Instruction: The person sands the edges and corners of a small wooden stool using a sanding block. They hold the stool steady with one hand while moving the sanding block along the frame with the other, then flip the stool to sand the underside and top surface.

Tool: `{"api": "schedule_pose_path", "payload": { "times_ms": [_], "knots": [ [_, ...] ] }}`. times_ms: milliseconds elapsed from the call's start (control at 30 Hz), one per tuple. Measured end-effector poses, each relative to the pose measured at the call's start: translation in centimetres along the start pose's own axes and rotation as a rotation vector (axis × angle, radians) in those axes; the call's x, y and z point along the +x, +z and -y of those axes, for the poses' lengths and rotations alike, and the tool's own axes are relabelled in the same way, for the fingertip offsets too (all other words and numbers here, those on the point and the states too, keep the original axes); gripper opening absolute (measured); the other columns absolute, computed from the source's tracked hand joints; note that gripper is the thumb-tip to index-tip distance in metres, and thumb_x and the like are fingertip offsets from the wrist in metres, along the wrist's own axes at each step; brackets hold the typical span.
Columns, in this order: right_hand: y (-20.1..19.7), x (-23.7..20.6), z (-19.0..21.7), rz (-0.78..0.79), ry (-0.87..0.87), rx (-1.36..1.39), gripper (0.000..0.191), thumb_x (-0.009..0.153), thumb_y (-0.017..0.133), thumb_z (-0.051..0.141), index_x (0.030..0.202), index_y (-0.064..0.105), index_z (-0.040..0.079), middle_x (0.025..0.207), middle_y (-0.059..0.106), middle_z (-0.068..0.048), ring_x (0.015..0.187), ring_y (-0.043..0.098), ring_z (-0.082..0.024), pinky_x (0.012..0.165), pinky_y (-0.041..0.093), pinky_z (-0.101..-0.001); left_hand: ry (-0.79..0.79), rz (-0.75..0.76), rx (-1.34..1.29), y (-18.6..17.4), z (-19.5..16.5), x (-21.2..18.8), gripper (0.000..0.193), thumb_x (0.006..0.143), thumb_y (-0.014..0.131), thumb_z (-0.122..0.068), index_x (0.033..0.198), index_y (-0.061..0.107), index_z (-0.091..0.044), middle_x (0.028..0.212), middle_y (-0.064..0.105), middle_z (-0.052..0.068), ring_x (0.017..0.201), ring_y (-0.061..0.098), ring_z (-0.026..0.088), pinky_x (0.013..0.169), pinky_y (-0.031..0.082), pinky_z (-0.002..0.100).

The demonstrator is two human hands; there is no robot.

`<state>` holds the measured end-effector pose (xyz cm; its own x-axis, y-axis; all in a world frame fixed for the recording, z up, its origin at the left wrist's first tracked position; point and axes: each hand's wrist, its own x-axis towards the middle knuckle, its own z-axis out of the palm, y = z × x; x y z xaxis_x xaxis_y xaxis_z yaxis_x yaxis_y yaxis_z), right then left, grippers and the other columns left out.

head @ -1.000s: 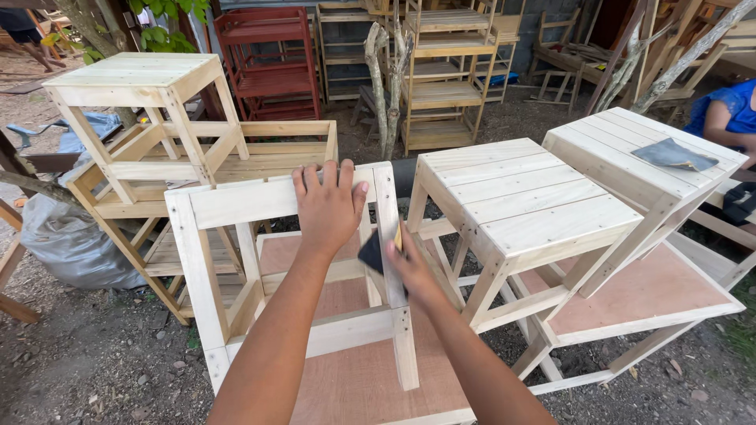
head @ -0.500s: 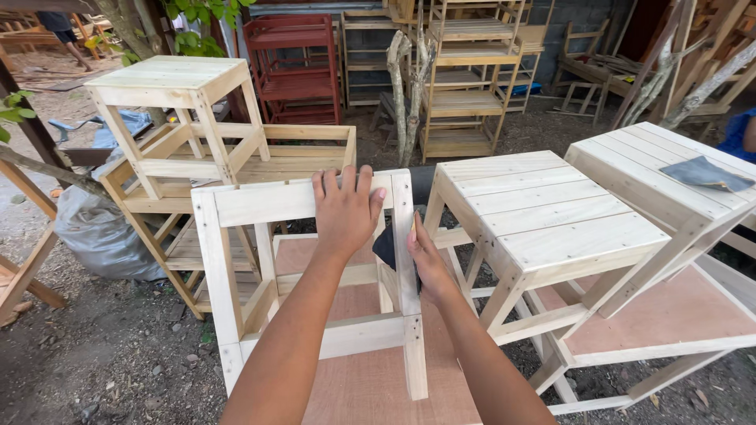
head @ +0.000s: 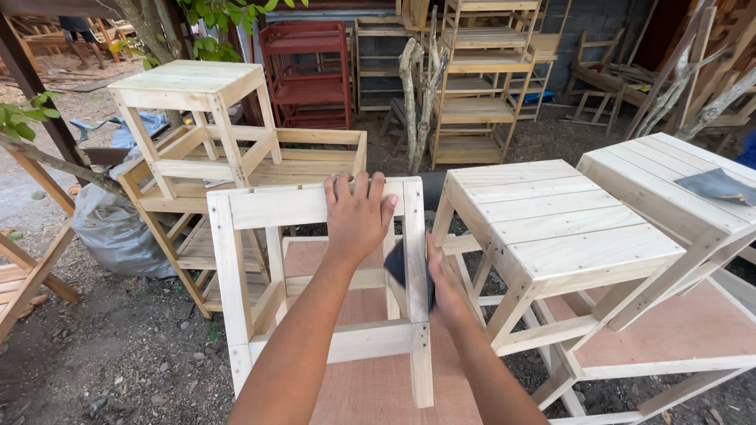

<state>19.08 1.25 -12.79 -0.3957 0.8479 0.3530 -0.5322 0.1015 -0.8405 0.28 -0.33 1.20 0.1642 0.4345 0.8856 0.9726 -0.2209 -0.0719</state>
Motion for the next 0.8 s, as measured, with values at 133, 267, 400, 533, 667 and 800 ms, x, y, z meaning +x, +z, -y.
{"api": "schedule_pose_path", "payload": {
  "times_ms": [133,267,400,533,667,800],
  "knots": [
    [0.4,-3.5,-0.4,0.021,0.064,-0.030,0.094,0.094,0.043,0.064,0.166,0.007,0.016,0.154,0.045,-0.009,0.133,0.055,-0.023,0.106,0.049,-0.0376,-0.018,0.006,-0.009,-0.2,-0.2,-0.4,0.043,0.100,0.058,-0.040,0.126,0.063,-0.006,0.115,0.059,0.013,0.112,0.051,0.039,0.111,0.031,0.058],
    [1.1,-5.1,0.0,0.067,0.053,-0.199,0.095,0.089,0.060,0.042,0.161,0.001,0.021,0.134,0.057,-0.019,0.109,0.069,-0.033,0.091,0.057,-0.0422,0.006,-0.004,-0.017,-1.0,-0.8,-1.3,0.044,0.101,0.057,-0.040,0.126,0.062,-0.005,0.116,0.059,0.013,0.112,0.051,0.039,0.111,0.030,0.059],
    [1.0,-4.3,0.0,-0.032,0.125,-0.106,0.073,0.094,0.065,0.032,0.155,0.034,0.007,0.119,0.067,-0.019,0.104,0.071,-0.032,0.089,0.059,-0.0430,0.001,-0.033,-0.043,-1.5,-1.2,-1.6,0.042,0.102,0.057,-0.040,0.126,0.062,-0.005,0.117,0.059,0.013,0.114,0.052,0.039,0.112,0.031,0.059],
    [-1.0,-0.4,-0.3,-0.198,0.127,0.206,0.060,0.103,0.058,0.040,0.147,0.049,0.000,0.125,0.068,-0.013,0.107,0.068,-0.023,0.093,0.056,-0.0387,-0.012,-0.023,-0.048,-1.3,-1.3,-1.2,0.043,0.101,0.057,-0.040,0.127,0.062,-0.006,0.116,0.059,0.013,0.114,0.052,0.039,0.111,0.031,0.058],
    [-2.2,-0.9,-2.4,-0.212,0.087,0.223,0.056,0.103,0.055,0.039,0.145,0.052,0.003,0.129,0.067,-0.010,0.112,0.067,-0.020,0.097,0.055,-0.0358,-0.003,-0.019,-0.037,-0.8,-1.1,-1.1,0.044,0.100,0.058,-0.040,0.126,0.062,-0.006,0.116,0.059,0.013,0.113,0.052,0.039,0.110,0.031,0.058],
    [-3.0,-4.3,-4.4,-0.222,0.173,0.220,0.057,0.099,0.051,0.043,0.141,0.053,0.005,0.128,0.069,-0.011,0.112,0.069,-0.022,0.098,0.055,-0.0373,-0.007,-0.024,-0.029,-0.4,-0.9,-1.1,0.043,0.100,0.058,-0.040,0.127,0.063,-0.007,0.115,0.059,0.012,0.113,0.052,0.038,0.109,0.031,0.059]
  ]
}}
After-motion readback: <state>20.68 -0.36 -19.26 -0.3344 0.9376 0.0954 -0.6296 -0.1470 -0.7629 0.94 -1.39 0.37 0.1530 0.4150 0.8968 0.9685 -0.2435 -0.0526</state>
